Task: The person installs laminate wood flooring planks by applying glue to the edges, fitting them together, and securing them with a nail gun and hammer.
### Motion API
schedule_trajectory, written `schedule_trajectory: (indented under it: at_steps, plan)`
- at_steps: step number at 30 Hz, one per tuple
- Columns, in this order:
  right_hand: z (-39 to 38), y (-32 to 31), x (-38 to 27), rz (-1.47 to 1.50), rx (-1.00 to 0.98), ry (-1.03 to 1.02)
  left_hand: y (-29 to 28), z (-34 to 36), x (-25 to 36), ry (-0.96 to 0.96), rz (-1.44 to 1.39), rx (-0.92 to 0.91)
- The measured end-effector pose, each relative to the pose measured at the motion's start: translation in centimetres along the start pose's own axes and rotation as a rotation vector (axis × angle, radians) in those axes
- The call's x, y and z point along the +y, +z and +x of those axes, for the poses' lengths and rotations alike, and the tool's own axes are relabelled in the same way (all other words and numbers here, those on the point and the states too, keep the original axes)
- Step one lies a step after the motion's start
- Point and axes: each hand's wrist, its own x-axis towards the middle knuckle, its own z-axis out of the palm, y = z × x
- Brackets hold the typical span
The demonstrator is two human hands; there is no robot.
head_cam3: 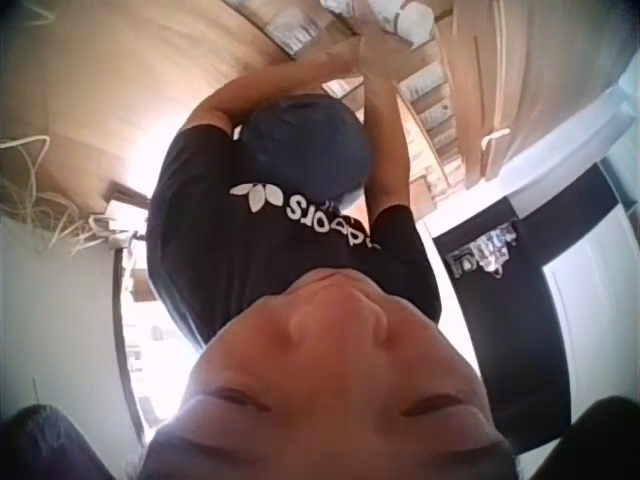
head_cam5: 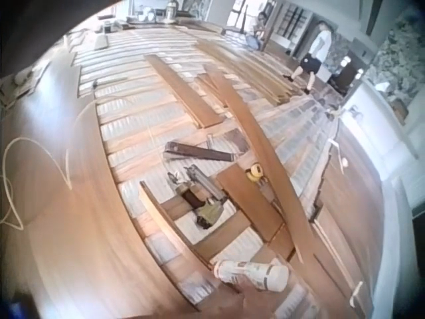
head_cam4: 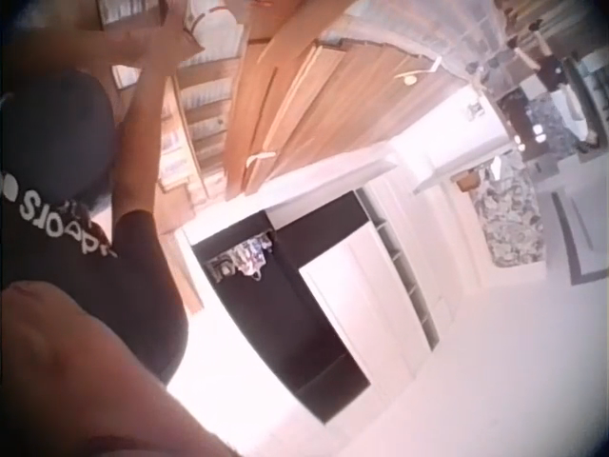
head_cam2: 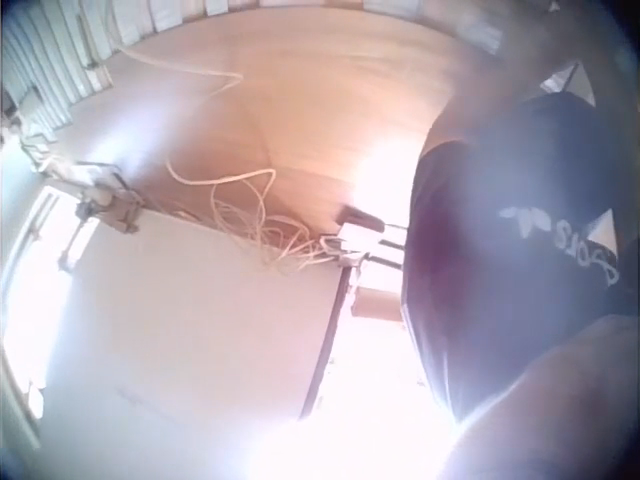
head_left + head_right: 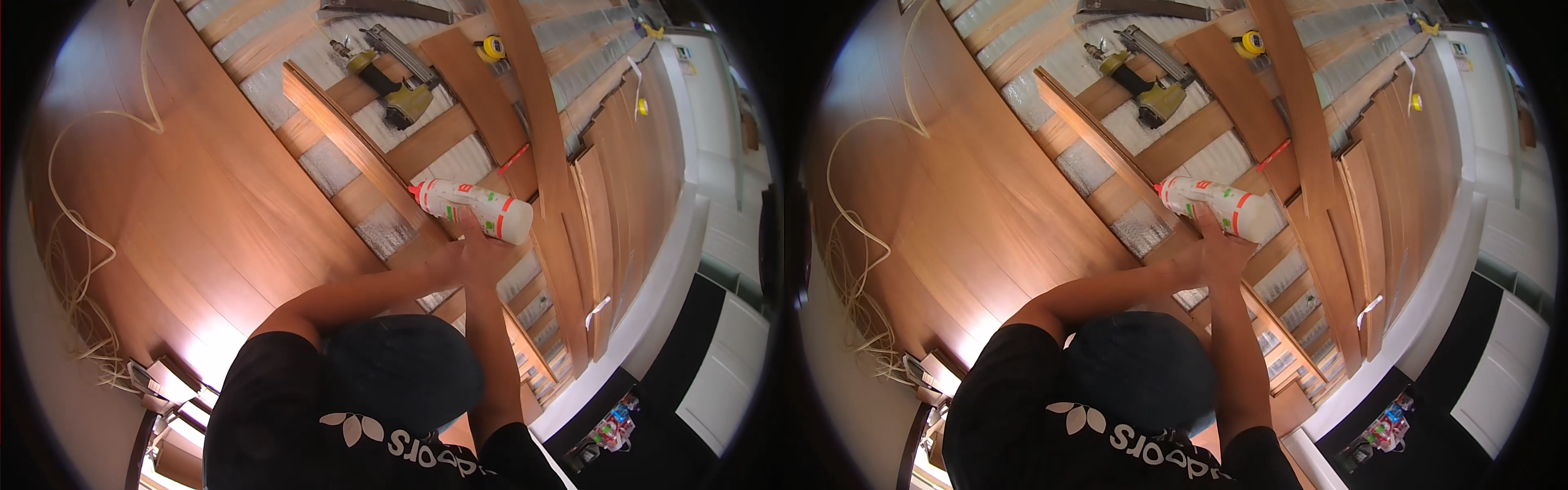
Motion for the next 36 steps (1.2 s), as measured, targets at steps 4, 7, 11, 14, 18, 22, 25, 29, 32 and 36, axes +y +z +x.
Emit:
schedule_trajectory:
  at_steps: [4, 7, 11, 14, 18, 22, 25, 29, 32, 36]
  plan:
    - [-1.7, -6.2, 0.8, -0.013, 0.029, -0.043, -1.3, 0.1, 0.7, 0.058, 0.063, -0.002]
    - [-2.2, -9.1, 0.9, -0.031, 0.012, -0.066, -1.4, 0.7, 1.4, -0.589, -0.598, 0.035]
    - [-1.2, -9.4, 1.0, -0.063, -0.036, -0.041, -0.6, 0.9, 0.9, -0.054, 0.149, 0.027]
    - [0.0, -7.6, 1.2, -0.127, -0.059, -0.056, -0.1, 0.7, 0.3, -0.062, 0.132, 0.113]
    - [2.3, -6.8, 0.9, -0.211, -0.06, 0.036, -0.2, 0.6, 0.6, -0.014, 0.284, 0.237]
    - [3.0, -9.9, 0.7, 0.147, -0.118, 0.485, -2.8, 0.3, 1.3, 0.013, 0.199, -0.055]
    - [0.7, -12.7, 2.2, 0.764, -0.021, 0.382, -6.5, -0.1, 0.4, -0.018, 0.335, 0.066]
    - [-2.1, -14.8, 4.8, 0.58, 0.152, 0.204, -12.4, -2.0, -2.9, -0.309, 0.385, -0.111]
    - [-2.6, -13.9, 6.3, 0.502, 0.136, 0.14, -13.8, -2.6, -4.1, -0.313, 0.386, -0.021]
    - [-2.0, -11.5, 6.7, 0.471, 0.15, 0.118, -13.4, -2.6, -4.1, -0.302, 0.367, 0.038]
